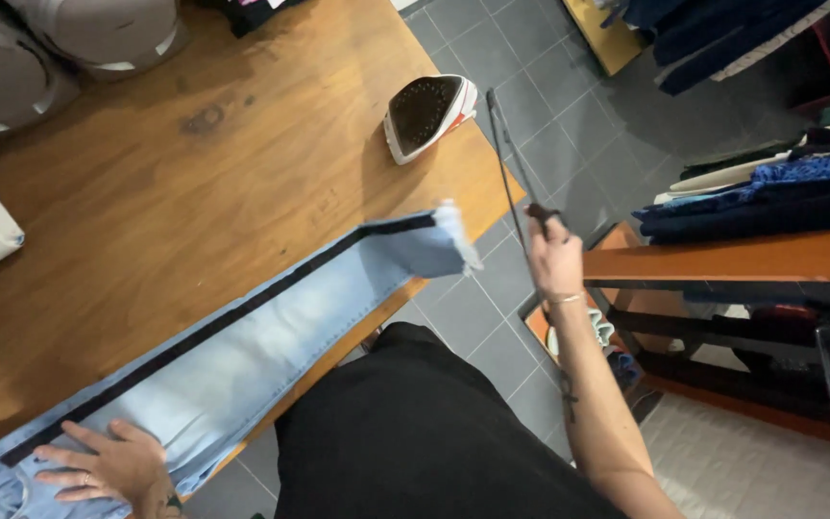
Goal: Ironing a pair of light blue jeans on a wooden table, folding them, and then placing them on a hanger.
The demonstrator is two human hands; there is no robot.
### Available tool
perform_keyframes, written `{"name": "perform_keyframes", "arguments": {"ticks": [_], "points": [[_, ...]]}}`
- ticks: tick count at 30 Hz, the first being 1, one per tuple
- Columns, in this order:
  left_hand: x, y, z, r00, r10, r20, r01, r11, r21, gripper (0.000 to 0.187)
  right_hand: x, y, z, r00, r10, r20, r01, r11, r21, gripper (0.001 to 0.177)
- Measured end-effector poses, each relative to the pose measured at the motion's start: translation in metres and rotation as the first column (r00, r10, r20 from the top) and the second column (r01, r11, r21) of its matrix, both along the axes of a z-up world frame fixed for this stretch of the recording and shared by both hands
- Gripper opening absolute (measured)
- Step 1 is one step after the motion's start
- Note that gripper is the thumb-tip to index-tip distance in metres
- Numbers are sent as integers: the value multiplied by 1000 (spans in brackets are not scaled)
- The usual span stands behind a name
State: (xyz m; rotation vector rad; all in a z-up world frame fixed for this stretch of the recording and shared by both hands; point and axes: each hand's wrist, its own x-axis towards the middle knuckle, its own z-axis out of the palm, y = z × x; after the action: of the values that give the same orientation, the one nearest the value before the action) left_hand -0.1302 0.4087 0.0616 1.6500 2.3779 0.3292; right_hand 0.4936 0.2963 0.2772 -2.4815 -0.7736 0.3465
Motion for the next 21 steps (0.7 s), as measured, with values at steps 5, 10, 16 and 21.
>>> {"name": "perform_keyframes", "arguments": {"ticks": [5,10,16,21], "points": [[-2,-1,-7,998,-24,-52,27,997,68,66,2,-21,52,993,117,-6,-115,980,165,30],[0,-1,-15,999,-12,-52,17,995,99,69,-1,-38,68,972,115,207,-184,916,356,36],[18,10,-23,996,94,-15,-93,996,5,68,-13,-31,86,978,69,197,-176,785,594,33],[98,-7,-16,949,-261,-177,301,919,255,70,-20,-30,95,998,30,57,-61,713,699,15]]}}
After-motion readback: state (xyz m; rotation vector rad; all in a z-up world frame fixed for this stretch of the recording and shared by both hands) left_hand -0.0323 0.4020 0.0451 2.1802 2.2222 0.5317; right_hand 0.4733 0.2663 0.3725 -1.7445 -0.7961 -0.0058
